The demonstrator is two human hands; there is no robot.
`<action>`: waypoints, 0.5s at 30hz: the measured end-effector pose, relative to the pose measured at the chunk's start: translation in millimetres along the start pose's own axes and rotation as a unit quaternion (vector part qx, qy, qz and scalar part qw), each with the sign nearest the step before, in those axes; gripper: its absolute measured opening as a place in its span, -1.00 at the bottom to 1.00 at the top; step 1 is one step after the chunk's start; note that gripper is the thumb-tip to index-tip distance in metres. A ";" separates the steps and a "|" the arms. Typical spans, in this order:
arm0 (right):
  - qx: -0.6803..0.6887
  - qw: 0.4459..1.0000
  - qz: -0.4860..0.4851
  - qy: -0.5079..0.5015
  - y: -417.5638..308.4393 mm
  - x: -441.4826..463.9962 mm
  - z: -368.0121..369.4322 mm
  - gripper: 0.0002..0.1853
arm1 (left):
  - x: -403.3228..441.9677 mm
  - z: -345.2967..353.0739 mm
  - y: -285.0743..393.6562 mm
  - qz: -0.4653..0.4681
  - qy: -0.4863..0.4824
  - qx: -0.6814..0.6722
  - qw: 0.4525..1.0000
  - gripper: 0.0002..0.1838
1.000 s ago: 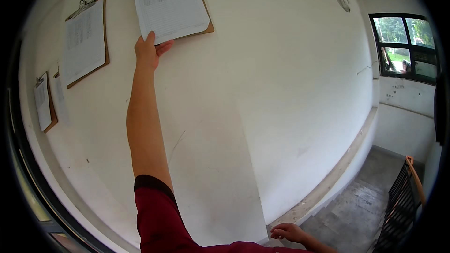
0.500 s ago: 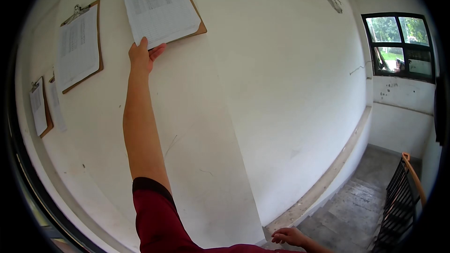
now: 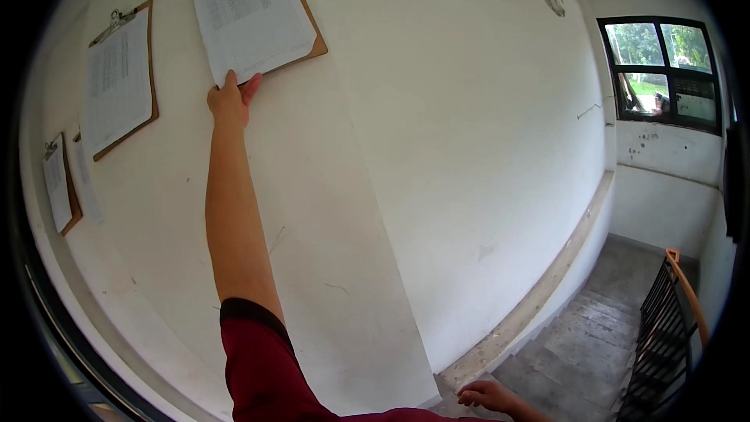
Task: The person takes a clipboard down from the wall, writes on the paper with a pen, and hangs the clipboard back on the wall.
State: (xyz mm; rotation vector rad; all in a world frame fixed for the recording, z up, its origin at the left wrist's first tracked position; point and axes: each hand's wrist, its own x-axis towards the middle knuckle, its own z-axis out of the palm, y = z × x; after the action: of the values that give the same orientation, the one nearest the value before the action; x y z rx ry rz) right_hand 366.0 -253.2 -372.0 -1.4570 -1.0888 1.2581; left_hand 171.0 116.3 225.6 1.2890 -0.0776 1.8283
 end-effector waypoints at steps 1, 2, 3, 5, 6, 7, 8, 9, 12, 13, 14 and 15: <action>0.004 1.000 -0.001 -0.002 2.7 2.1 -0.5 -0.66 | 4.0 -9.0 -8.3 -0.008 -0.013 0.009 1.000 -0.53; 0.007 1.000 -0.001 -0.005 3.8 3.1 -0.5 -0.66 | 1.2 -15.0 -11.6 -0.015 -0.026 0.019 0.999 -0.52; 0.003 1.000 0.000 -0.007 3.1 2.8 -0.3 -0.66 | -0.8 -21.8 -11.8 -0.022 -0.037 0.030 0.999 -0.51; -0.007 1.000 0.001 -0.013 2.4 2.1 -0.5 -0.67 | -20.7 -17.4 -13.2 -0.018 0.037 0.054 0.998 -0.55; -0.024 0.999 -0.010 -0.019 2.9 3.4 -1.5 -0.67 | -35.9 -11.9 -13.3 -0.015 0.076 0.065 0.995 -0.57; -0.040 0.999 -0.021 -0.027 5.1 6.2 -2.1 -0.68 | -46.7 -13.2 -13.5 -0.045 0.063 0.029 0.997 -0.61; -0.054 0.997 -0.032 -0.037 7.2 9.3 -1.3 -0.68 | -58.5 -16.3 -13.6 -0.074 0.050 -0.006 0.996 -0.64; -0.068 0.996 -0.034 -0.042 7.9 12.6 -0.5 -0.68 | -74.0 -17.0 -15.5 -0.103 0.036 -0.042 0.993 -0.68; -0.108 0.991 -0.052 -0.056 13.3 20.8 2.5 -0.68 | -195.9 14.5 19.2 -0.183 -0.180 -0.004 0.967 -0.72; -0.122 0.988 -0.064 -0.064 11.4 20.2 4.4 -0.68 | -234.7 18.8 25.2 -0.198 -0.263 -0.013 0.944 -0.76; -0.116 0.989 -0.057 -0.069 4.9 16.0 7.8 -0.69 | -272.2 21.3 28.5 -0.213 -0.345 -0.059 0.912 -0.76; -0.107 0.988 -0.067 -0.092 19.8 21.7 9.7 -0.69 | -308.5 22.3 30.1 -0.227 -0.420 -0.107 0.872 -0.76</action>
State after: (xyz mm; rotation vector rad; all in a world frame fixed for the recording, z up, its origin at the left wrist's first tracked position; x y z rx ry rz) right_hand 359.8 -235.5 -396.6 -1.4161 -1.4589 1.2270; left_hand 192.5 -101.3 4.7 1.6790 -0.4003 0.7467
